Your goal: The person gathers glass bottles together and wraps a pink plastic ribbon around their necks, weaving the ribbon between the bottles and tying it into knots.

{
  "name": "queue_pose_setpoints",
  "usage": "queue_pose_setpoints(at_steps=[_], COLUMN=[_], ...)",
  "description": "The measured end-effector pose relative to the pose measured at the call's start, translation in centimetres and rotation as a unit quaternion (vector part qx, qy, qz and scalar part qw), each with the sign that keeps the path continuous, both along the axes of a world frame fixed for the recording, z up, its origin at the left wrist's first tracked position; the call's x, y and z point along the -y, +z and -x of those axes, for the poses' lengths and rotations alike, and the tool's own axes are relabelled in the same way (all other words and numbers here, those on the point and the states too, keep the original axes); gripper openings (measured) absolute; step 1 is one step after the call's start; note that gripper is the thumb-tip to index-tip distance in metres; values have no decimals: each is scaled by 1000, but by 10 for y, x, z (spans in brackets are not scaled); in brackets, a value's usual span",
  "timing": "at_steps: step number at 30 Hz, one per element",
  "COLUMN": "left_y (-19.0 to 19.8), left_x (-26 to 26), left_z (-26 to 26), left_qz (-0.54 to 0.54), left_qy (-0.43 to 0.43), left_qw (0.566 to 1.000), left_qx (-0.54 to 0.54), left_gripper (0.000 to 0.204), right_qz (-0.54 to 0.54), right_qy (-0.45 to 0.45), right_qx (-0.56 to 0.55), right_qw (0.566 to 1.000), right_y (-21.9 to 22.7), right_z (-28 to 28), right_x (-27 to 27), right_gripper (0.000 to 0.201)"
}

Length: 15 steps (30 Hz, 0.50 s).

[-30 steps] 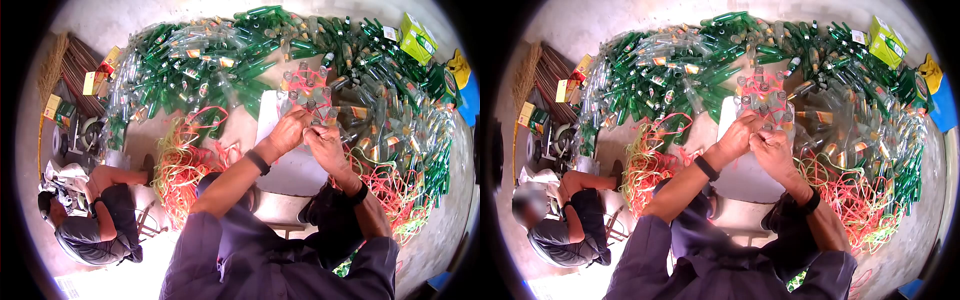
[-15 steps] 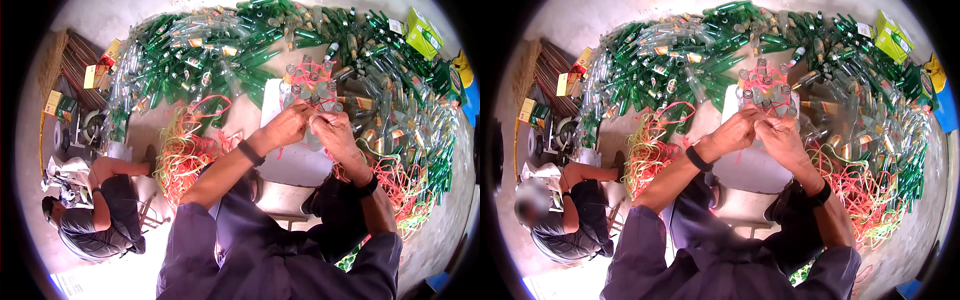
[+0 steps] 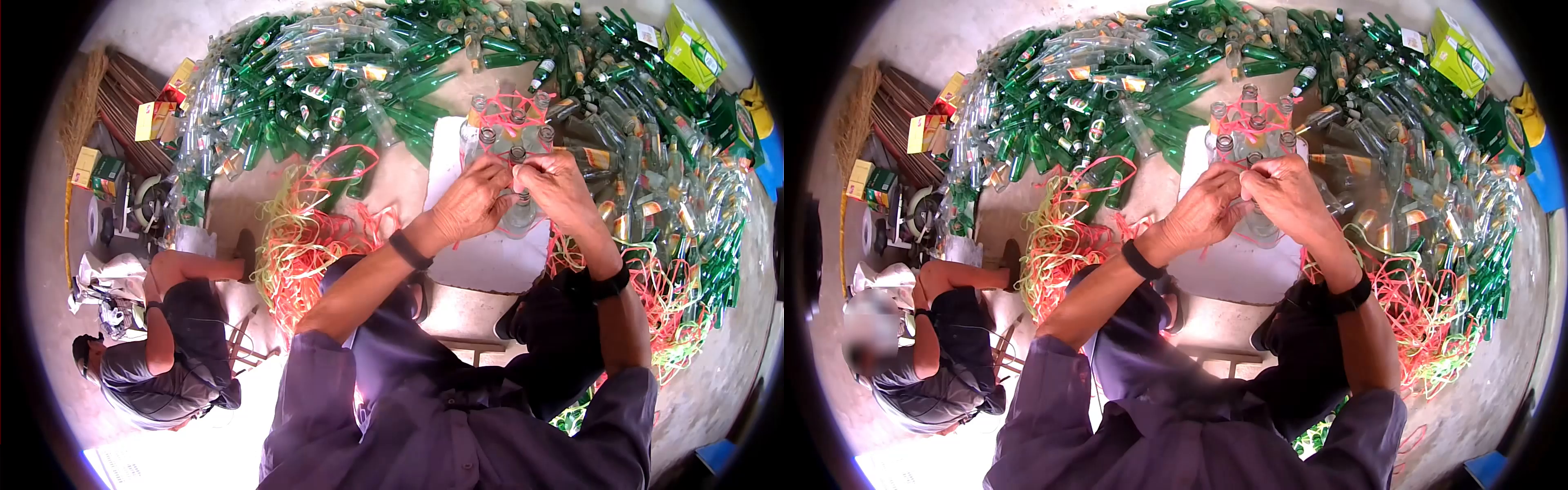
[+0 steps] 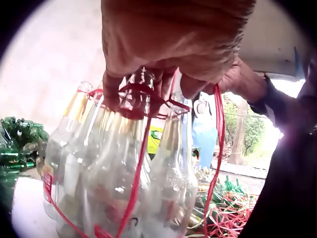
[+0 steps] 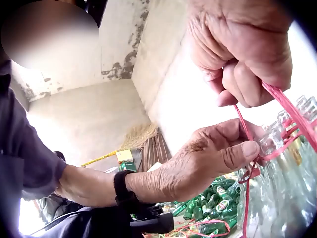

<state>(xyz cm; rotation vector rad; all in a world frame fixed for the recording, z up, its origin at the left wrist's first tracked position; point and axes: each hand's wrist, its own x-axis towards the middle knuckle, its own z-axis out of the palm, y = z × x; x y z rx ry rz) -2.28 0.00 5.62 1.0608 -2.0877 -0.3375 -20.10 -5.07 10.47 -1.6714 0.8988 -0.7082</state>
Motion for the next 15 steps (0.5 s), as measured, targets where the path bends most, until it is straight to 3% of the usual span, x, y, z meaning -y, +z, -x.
queue_pose_setpoints(at_steps=[5, 8, 15], left_y=[-6, -9, -11], left_x=[6, 11, 8], left_z=[-5, -7, 0], left_qz=[-16, -39, -12], left_qy=[-9, -27, 17], left_qw=[998, 996, 996], left_qx=[-55, -74, -83], left_gripper=[28, 21, 20], right_qz=[-105, -128, -138], right_qy=[-43, -59, -81], right_qx=[29, 43, 32], right_qw=[993, 989, 987], right_y=[14, 14, 14], right_z=[-4, -4, 3], right_x=[-3, -2, 0], right_gripper=[18, 18, 18])
